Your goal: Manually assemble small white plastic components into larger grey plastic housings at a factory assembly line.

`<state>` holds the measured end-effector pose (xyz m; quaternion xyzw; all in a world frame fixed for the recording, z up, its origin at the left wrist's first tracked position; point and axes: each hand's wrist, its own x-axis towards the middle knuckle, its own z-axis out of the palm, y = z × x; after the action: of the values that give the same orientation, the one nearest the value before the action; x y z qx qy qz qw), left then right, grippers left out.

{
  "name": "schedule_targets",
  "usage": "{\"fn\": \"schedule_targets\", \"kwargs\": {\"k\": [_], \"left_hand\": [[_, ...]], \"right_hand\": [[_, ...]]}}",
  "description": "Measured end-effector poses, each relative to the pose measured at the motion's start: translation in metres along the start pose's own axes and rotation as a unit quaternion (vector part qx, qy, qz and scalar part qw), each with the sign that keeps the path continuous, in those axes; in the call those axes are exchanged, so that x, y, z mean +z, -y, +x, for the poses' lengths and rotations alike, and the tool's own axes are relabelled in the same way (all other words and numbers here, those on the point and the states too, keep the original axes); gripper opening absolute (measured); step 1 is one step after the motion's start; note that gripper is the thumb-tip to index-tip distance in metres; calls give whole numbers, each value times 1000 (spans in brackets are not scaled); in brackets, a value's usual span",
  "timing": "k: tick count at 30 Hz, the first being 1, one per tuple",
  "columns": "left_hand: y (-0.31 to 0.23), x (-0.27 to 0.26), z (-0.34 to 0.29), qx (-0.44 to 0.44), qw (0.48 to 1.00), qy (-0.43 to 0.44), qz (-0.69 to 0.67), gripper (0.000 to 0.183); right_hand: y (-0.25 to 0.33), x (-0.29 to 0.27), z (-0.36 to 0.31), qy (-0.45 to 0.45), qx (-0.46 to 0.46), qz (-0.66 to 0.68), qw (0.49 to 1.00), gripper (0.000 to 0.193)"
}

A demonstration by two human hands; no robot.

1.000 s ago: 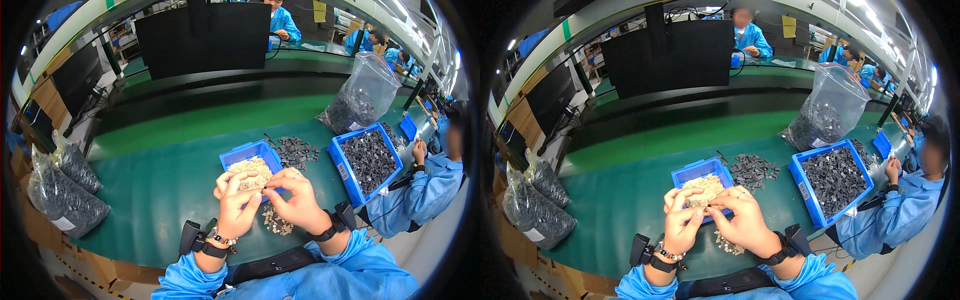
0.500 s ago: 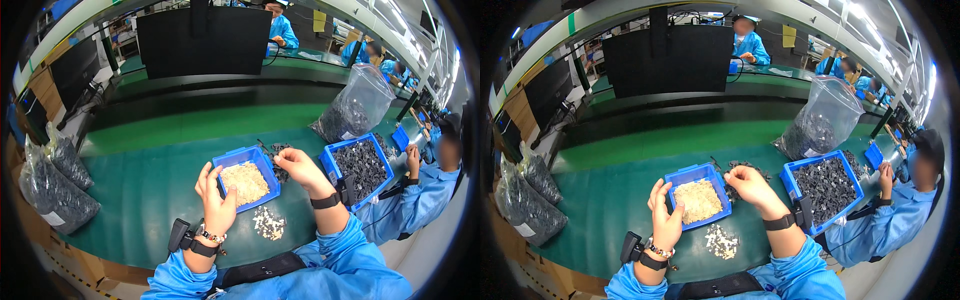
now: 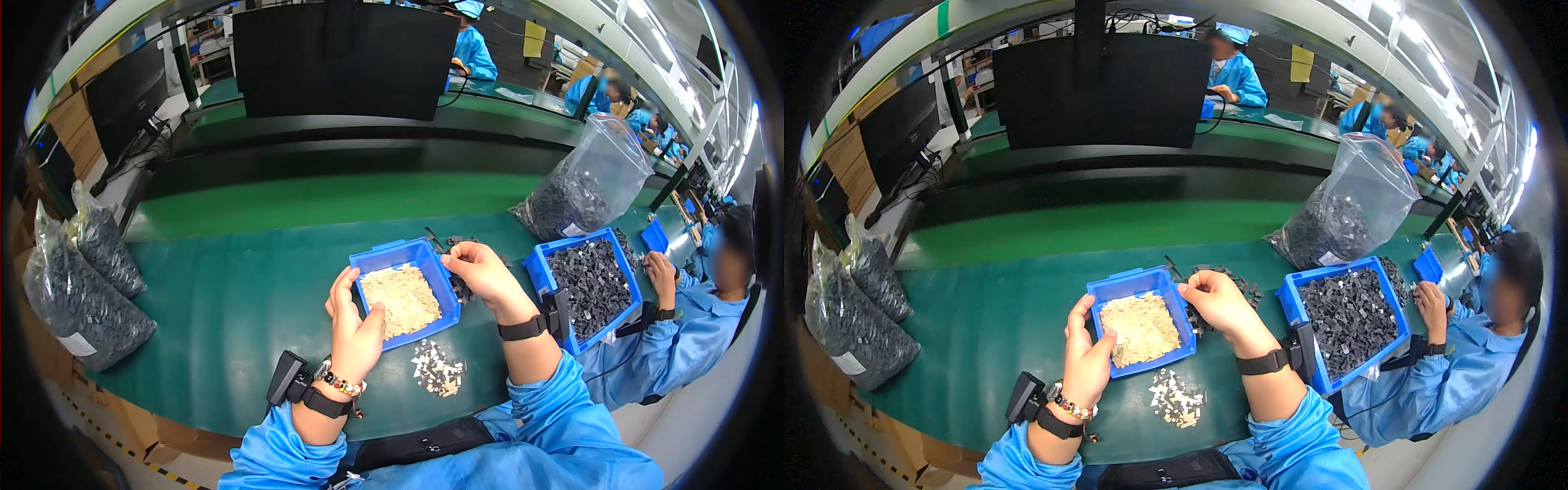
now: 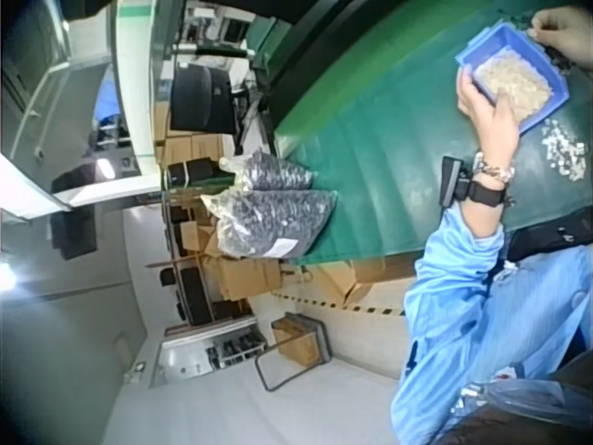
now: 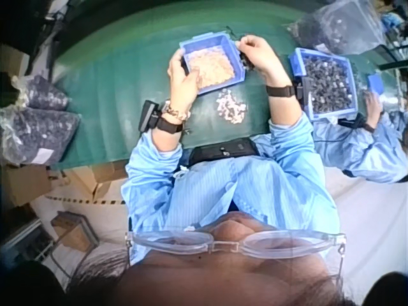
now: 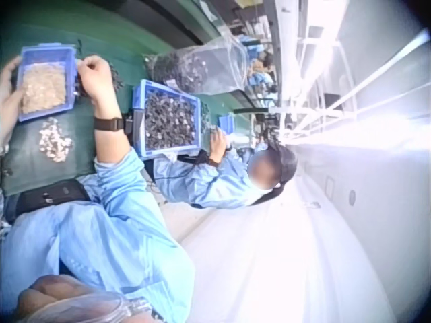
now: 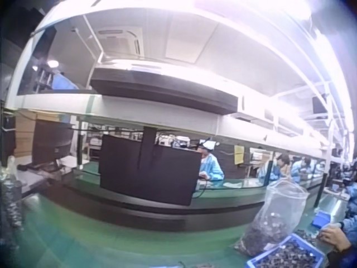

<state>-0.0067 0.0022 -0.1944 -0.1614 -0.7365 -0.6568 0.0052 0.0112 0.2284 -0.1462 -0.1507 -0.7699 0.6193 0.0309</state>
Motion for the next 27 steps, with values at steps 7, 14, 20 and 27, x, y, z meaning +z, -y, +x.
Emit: {"fn": "schedule_targets", "kwargs": {"k": [7,14,20,27], "left_hand": [[0,0,-1,-6,1000,8,-6,59],[-3,-1,-4,-22,1000,16,-3,60],[2,-1,-3,-1,1000,11,7,61],[-3,-1,1,76,993,-2,85,61]], "right_hand": [[7,2,-4,-36,21,-82,996,19],[11,-16,-33,-165,-107,60,979,19],[22,-11,-109,10,-164,-206,965,8],[-15,6,-132,40,-186,-374,908,13]]}}
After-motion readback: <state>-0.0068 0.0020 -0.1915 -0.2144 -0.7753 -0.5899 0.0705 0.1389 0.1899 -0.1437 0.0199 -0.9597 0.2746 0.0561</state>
